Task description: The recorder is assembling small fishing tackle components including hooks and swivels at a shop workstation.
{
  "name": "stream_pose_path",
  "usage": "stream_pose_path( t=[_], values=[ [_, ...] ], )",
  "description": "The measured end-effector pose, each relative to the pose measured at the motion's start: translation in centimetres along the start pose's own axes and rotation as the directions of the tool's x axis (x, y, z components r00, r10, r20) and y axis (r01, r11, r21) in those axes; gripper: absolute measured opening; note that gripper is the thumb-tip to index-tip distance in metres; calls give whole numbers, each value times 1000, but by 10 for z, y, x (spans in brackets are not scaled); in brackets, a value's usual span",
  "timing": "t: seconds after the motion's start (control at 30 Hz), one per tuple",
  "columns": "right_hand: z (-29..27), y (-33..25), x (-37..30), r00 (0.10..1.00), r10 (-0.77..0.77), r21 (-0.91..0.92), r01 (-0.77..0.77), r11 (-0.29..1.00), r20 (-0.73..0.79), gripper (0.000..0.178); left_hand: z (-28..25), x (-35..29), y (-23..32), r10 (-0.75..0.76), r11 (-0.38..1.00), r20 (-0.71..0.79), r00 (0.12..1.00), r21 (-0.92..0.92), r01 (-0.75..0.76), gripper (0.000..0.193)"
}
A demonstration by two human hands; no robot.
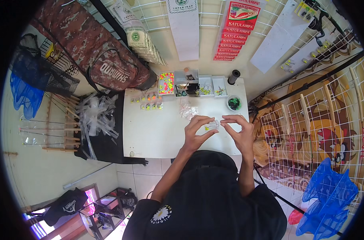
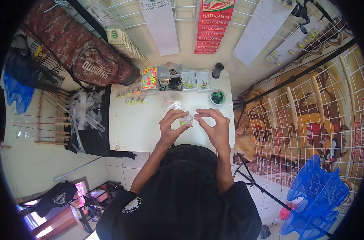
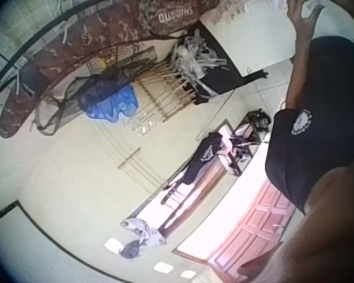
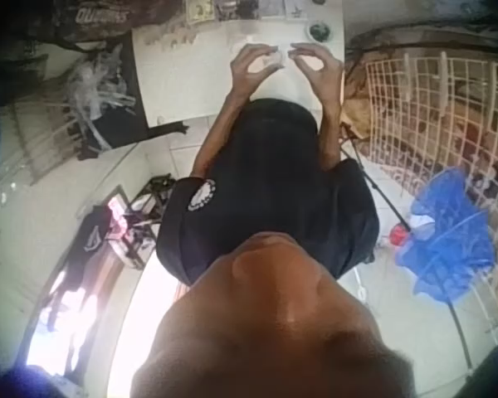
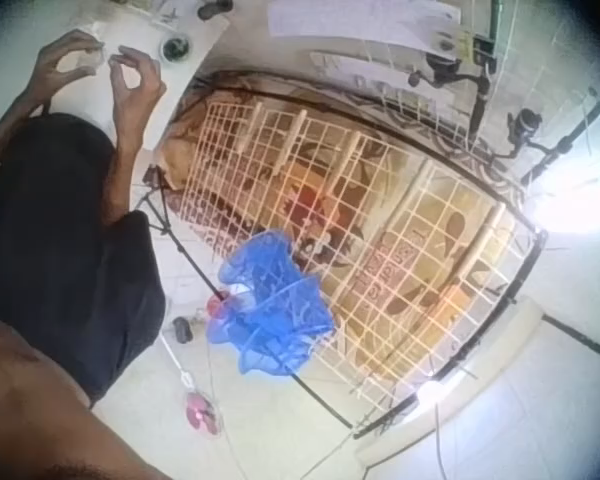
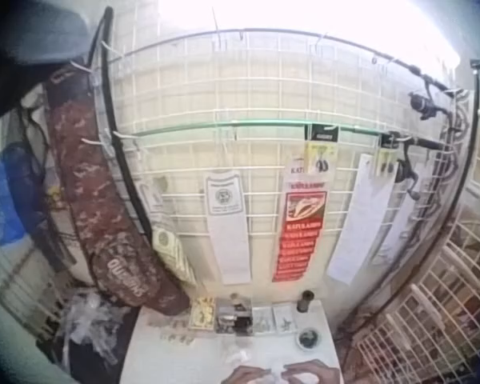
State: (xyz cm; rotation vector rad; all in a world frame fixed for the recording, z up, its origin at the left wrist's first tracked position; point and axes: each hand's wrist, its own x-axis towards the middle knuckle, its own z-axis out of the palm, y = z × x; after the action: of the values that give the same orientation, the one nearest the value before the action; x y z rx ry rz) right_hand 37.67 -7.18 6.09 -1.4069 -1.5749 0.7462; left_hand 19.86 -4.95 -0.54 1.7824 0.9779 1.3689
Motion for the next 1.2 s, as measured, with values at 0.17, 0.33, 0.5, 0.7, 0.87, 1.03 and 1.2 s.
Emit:
stream_pose_path(
  t=[0.17, 0.33, 0.5, 0.7, 0.87, 1.03, 1.2],
  values=[
    [1, -6, -1, 992, 121, 148, -113, 982, -41, 28, 2, 0, -1, 17, 1000, -5, 1000, 24, -17, 44],
    [4, -5, -2, 993, 88, 151, -75, 986, -82, 34, 4, -1, -1, -7, 1000, -31, 999, -7, 7, 44],
    [5, 9, -3, 948, 125, 228, -58, 972, -293, 26, 5, -3, -2, -98, 986, -64, 993, -145, 88, 43],
    [13, 8, -20, 914, 405, 645, -311, 698, 3, 18, 6, -5, -4, -119, 979, -95, 988, -177, 101, 44],
    [19, 9, -17, 909, 417, 672, -321, 667, 20, 15, 7, -3, 0, -100, 985, -70, 993, -148, 89, 44],
    [22, 2, -13, 916, 400, 709, -278, 648, -7, 14, 5, -4, -1, -102, 987, -64, 993, -128, 93, 43],
    [27, -3, -13, 938, 340, 665, -214, 715, -64, 14, 4, -2, 0, -89, 991, -76, 993, -106, 81, 43]
  ],
)
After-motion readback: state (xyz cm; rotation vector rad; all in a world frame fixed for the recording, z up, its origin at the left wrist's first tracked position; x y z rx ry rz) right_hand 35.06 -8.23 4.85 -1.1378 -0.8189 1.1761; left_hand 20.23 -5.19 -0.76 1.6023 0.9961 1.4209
